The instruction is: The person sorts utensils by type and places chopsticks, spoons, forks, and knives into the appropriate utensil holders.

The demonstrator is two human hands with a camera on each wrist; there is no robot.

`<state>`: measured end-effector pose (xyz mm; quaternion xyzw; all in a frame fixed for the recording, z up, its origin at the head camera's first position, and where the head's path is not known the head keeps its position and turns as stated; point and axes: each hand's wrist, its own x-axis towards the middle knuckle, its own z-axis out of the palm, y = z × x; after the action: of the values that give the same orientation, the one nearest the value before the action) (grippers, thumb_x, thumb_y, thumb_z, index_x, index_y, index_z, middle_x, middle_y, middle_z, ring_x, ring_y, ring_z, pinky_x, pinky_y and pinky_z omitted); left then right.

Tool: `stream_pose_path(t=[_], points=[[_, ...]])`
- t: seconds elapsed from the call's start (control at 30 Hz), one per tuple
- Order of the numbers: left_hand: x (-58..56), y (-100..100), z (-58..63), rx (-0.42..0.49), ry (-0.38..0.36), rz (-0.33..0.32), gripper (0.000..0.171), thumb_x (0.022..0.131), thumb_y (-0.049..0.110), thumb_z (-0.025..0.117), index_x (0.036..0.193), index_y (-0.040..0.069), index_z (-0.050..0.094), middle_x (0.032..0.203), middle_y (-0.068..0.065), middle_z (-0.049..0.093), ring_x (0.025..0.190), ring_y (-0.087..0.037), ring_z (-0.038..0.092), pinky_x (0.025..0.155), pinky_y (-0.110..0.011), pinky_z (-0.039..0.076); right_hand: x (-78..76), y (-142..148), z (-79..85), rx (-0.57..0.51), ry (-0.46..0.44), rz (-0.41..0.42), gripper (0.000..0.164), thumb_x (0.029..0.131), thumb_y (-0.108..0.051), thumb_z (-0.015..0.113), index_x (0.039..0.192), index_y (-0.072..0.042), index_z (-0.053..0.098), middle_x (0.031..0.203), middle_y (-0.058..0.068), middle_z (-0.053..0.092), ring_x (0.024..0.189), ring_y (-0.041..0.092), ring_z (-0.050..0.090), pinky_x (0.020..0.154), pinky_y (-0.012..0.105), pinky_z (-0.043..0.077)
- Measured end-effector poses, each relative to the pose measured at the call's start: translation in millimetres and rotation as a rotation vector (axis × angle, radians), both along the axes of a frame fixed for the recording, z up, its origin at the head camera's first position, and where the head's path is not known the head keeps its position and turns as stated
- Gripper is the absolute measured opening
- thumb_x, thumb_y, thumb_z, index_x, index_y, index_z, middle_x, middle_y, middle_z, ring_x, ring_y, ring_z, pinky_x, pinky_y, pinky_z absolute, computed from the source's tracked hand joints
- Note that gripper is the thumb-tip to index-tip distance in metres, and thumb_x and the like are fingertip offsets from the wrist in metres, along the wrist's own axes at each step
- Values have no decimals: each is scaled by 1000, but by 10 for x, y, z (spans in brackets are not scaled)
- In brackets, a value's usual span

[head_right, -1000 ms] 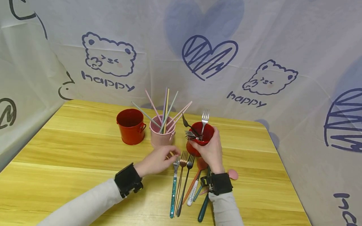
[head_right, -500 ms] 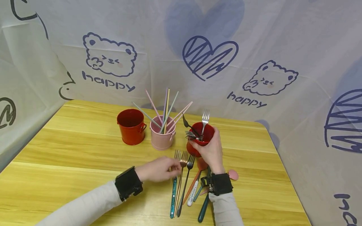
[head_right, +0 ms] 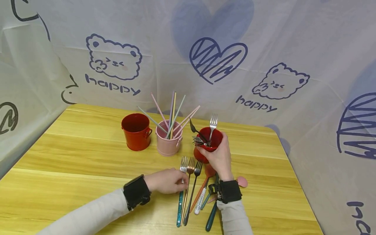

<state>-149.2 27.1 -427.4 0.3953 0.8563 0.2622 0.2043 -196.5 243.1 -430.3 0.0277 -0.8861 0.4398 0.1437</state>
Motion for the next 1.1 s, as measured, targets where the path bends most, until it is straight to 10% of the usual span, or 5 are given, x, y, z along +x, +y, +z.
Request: stream_pose_path(t=[1.1], points=[[77,-18,25,-146,181,29,21,87,14,62,69,18,52,61,8,45,56,-8,44,53,-20,35,2,-5,0,0,-13,-7,91,70,-30,83,139,-5,29,132,16,47,118,33,48,95,52,44]])
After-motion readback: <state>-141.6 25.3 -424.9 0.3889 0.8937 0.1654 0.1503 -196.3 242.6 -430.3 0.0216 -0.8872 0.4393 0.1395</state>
